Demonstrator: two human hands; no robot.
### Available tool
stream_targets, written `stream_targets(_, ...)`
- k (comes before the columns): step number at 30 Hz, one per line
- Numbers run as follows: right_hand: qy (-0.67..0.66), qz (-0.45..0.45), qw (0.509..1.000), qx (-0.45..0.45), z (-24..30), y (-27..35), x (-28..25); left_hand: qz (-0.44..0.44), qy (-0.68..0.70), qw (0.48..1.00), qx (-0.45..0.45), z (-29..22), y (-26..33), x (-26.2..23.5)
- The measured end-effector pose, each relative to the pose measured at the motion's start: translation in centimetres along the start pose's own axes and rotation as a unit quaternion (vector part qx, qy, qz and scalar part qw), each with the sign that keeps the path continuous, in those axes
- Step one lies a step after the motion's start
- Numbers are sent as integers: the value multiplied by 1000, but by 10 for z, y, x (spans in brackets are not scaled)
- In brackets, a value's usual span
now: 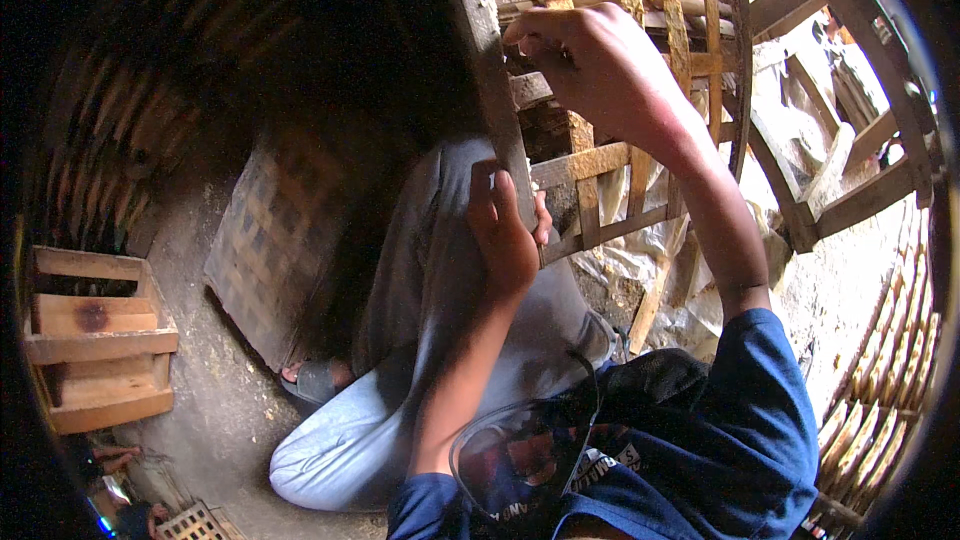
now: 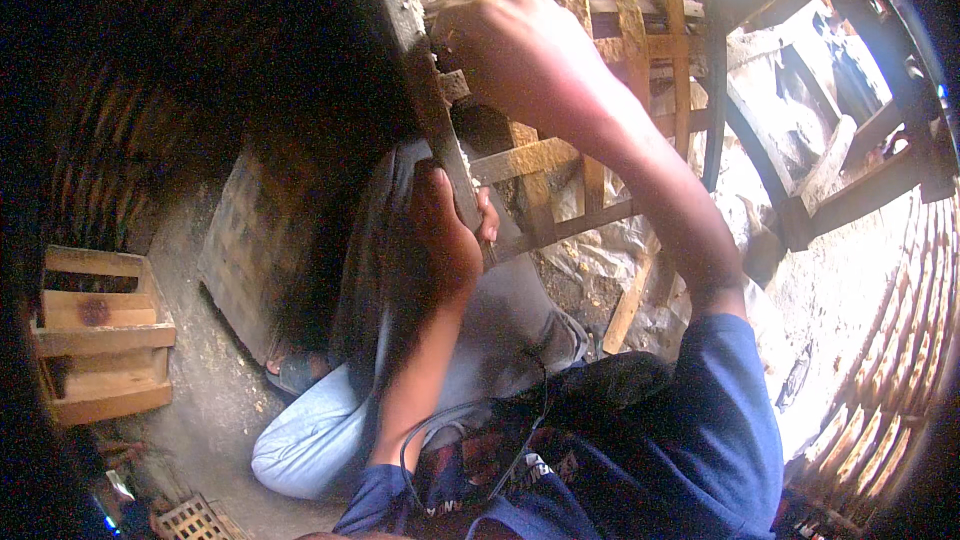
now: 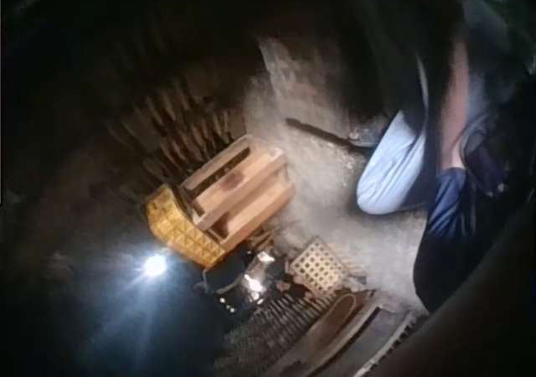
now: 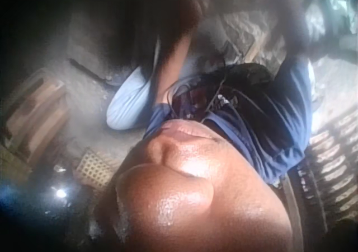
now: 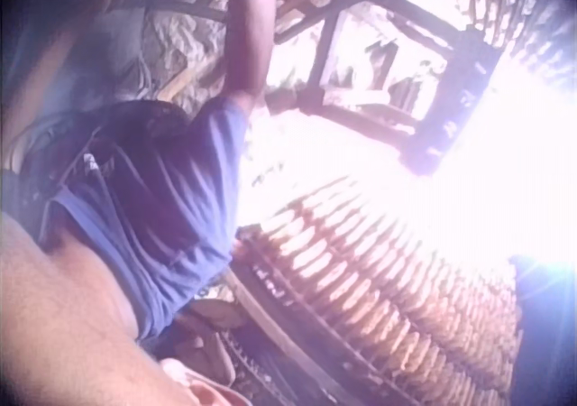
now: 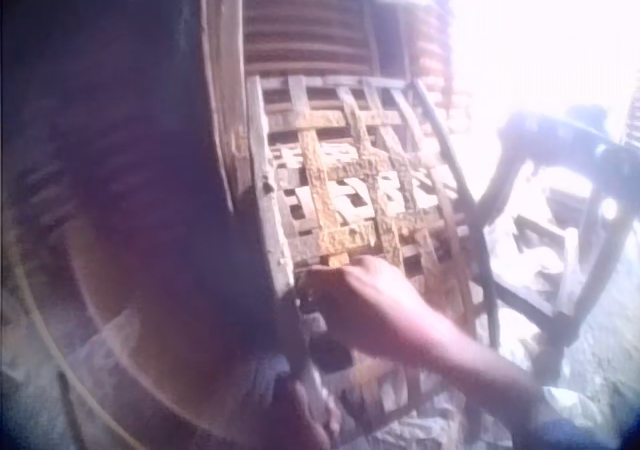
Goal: The person sits on the floor and repeatedly picks up a rectangular wooden lattice frame, then uses a small metal tool to scrape or pry along the frame's joints and edges. The person turns the frame over and works on multiple sections before placing it back down and picking up another frame to repeat the process.
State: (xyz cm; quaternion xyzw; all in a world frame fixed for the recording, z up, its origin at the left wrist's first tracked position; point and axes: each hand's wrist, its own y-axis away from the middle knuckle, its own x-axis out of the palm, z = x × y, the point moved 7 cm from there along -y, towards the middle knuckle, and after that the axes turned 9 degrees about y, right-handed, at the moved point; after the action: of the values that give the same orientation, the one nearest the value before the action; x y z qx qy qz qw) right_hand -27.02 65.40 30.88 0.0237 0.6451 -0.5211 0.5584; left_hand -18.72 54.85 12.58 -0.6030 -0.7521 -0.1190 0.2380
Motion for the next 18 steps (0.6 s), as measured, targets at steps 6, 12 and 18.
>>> stream_targets(6, -246, -30, 963, 104, -3, 7, 5, 18, -47, 997, 54, -3, -1, 1)
stream_targets(12, -272, -44, 952, 137, 1, 12, 10, 10, -158, 982, 102, -15, 3, 3)
stream_targets(18, -286, -104, 941, 144, -10, 15, 14, 18, -86, 995, 41, -6, 2, 6)
